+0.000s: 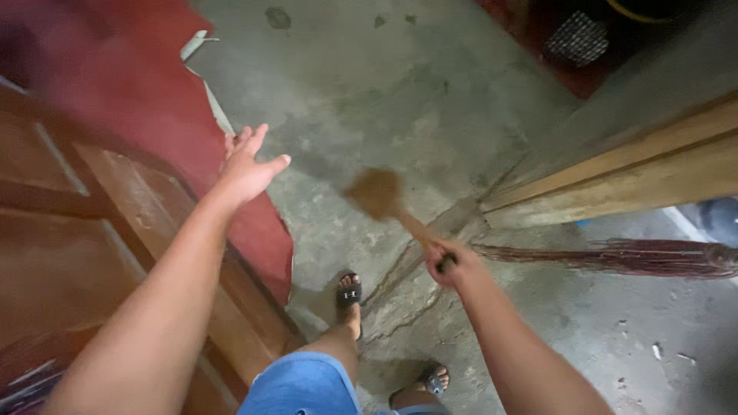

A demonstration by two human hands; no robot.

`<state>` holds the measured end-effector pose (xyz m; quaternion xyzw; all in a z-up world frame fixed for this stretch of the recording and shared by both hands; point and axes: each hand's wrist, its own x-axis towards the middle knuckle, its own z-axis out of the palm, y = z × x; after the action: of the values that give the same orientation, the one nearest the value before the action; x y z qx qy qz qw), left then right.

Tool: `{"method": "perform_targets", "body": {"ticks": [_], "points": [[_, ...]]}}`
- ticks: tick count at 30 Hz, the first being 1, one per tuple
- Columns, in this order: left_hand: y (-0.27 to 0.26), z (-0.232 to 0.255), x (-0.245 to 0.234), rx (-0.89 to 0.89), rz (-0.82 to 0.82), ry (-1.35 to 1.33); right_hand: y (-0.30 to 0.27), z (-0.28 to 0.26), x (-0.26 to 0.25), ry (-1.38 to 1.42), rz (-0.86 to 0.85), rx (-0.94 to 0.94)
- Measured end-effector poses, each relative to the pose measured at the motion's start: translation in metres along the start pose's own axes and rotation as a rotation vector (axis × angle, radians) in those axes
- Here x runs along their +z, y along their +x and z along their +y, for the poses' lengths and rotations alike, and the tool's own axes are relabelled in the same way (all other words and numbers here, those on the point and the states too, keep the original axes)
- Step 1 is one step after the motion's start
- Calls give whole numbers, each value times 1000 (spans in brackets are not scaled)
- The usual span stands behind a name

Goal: The person sweeps a concrete floor with a traditional broom, gathering debris into a pile and moving it toward a doorway. They also sweep around a wooden bench and near a trash bin.

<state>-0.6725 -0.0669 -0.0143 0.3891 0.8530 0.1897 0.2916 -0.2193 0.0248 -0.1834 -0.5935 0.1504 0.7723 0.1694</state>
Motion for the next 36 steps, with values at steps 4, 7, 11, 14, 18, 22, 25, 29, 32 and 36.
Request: {"method": "perform_targets", "body": {"ticks": [4,7,11,14,18,22,25,29,32,36], "points": [[11,-6,-2,-13,-34,-25,-41,-5,-54,432,291,-224],[15,-4,6,-14,-74,-56,-72,-21,-49,410,202,-255],[14,-1,32,72,-119,-21,-99,13,0,367,132,-159],[10,4,52,108,-157,87,-95,74,53,180,38,-33],[1,6,67,118,-153,8,-37,107,150,-122,-344,194],[-8,6,67,162,-141,106,47,82,235,-305,-351,413],[-17,6,59,202,-175,98,80,49,240,-295,-426,375],[-28,17,57,233,-216,102,69,-12,152,-36,-307,270],[-32,37,63,263,-316,117,32,-38,35,208,-6,-36],[-44,80,95,398,-418,155,-14,-35,-112,488,245,-219]]}}
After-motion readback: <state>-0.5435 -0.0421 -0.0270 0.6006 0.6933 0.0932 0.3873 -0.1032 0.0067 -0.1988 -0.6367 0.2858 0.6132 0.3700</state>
